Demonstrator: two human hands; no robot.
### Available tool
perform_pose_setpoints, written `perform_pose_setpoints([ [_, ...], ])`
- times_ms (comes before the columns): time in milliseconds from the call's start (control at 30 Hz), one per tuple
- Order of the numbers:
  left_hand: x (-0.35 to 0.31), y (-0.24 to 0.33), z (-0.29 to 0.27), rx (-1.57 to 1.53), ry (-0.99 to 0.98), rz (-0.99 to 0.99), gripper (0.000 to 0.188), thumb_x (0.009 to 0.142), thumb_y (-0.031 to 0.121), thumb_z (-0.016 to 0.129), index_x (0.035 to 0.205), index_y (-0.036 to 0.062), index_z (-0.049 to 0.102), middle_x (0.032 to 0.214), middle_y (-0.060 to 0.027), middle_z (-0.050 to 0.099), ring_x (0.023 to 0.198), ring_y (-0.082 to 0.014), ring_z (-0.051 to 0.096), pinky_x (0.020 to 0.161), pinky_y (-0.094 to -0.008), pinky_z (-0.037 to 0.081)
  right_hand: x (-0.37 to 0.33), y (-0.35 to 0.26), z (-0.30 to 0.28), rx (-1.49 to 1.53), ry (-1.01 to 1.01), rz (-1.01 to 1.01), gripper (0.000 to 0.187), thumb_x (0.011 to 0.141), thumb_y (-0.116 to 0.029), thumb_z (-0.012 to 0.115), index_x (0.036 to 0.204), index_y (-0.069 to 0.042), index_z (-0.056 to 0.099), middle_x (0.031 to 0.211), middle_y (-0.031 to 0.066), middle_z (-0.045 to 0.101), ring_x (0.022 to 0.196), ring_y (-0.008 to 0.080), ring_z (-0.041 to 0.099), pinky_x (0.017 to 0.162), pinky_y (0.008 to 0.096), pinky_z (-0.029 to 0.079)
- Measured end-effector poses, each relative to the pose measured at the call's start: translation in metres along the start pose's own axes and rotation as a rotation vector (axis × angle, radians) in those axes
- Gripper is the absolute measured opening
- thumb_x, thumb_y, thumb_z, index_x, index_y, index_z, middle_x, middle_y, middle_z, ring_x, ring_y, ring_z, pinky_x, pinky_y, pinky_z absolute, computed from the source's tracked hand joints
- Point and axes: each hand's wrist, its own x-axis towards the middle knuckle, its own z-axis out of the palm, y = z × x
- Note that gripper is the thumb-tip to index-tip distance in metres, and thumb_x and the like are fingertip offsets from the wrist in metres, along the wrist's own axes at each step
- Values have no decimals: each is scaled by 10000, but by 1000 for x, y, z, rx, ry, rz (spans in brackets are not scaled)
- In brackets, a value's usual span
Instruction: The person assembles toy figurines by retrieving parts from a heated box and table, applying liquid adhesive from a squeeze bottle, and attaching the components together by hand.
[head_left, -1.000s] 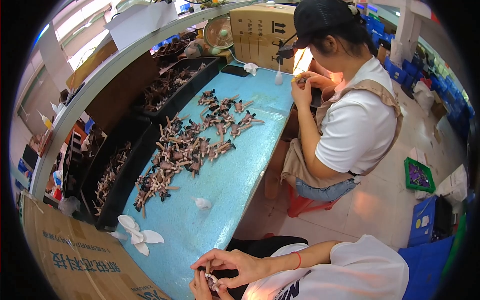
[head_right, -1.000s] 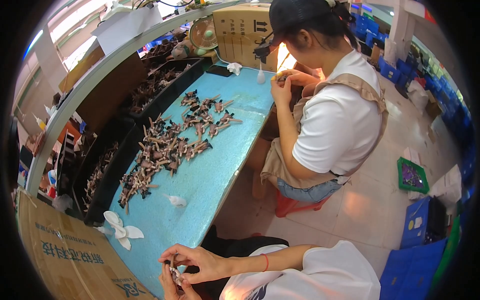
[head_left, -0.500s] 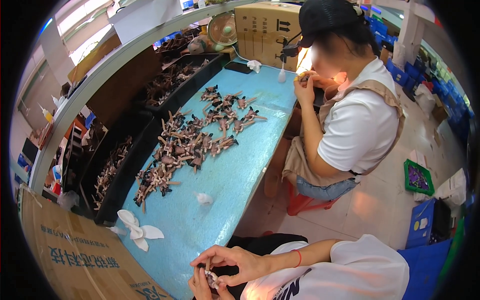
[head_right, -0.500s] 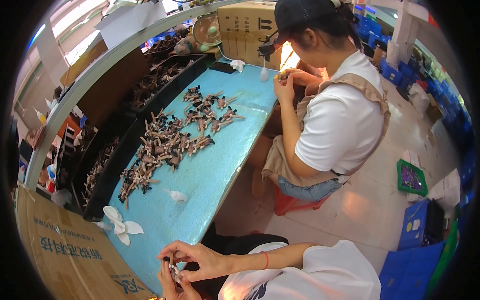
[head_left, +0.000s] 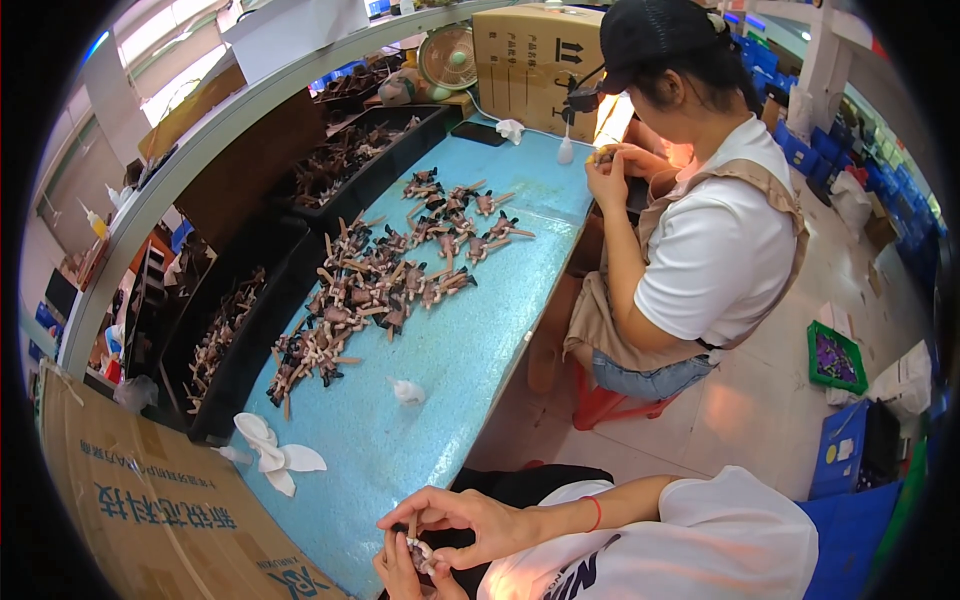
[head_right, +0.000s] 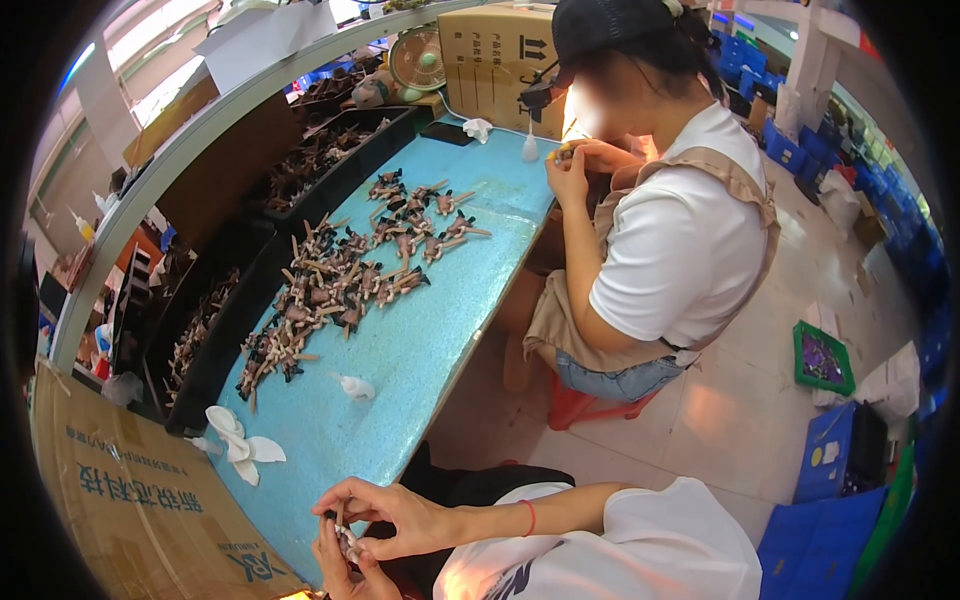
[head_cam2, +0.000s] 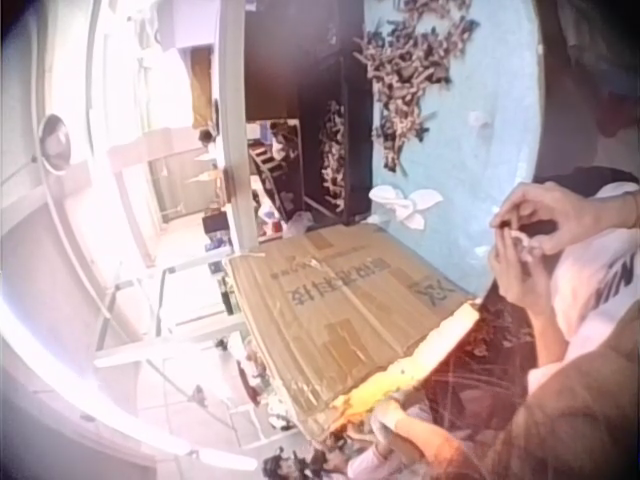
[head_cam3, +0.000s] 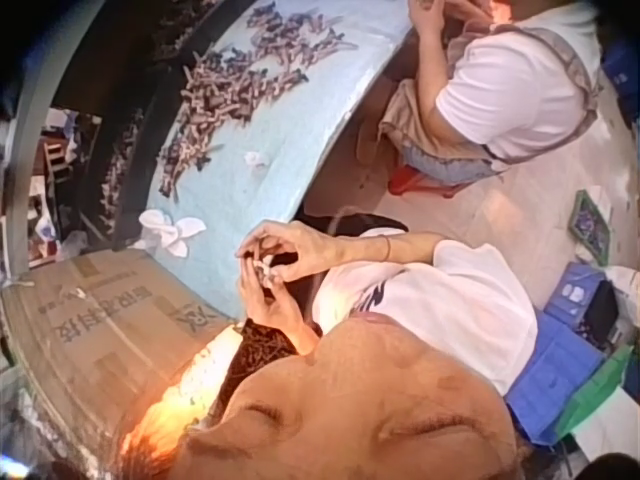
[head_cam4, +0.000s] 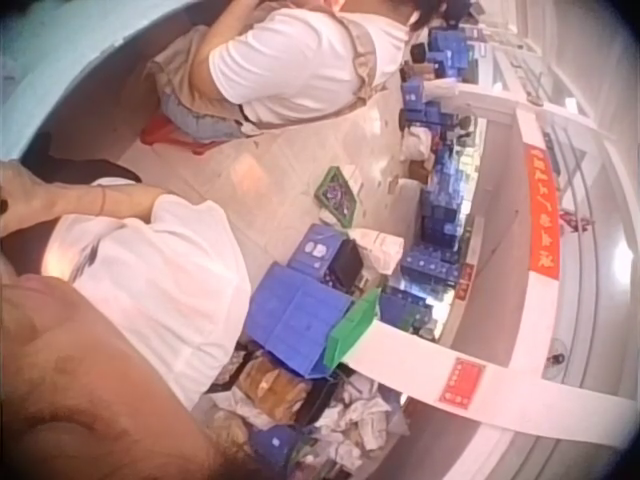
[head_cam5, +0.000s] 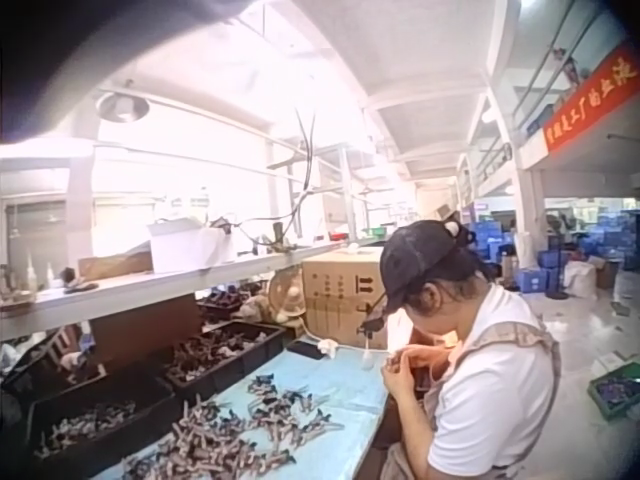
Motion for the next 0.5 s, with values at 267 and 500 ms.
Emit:
perform_pose_setpoints([
  [267,-1,0,1,13,37,31,372,880,211,561,1094,-94,557,1121,-236,571,871,-341,576,728,-380,472,0,-1,0,-10,-22,-2,565,760,-14,579,1265,7,326,1312,129,423,1066,171,500,1032,365,335],
  [500,1,2,2,8,28,28,394,879,224,564,1112,-93,547,1117,-231,573,824,-325,565,707,-377,465,-1,-2,0,-15,-16,-7,579,751,4,580,1270,4,324,1306,129,428,1066,173,504,1034,369,334],
])
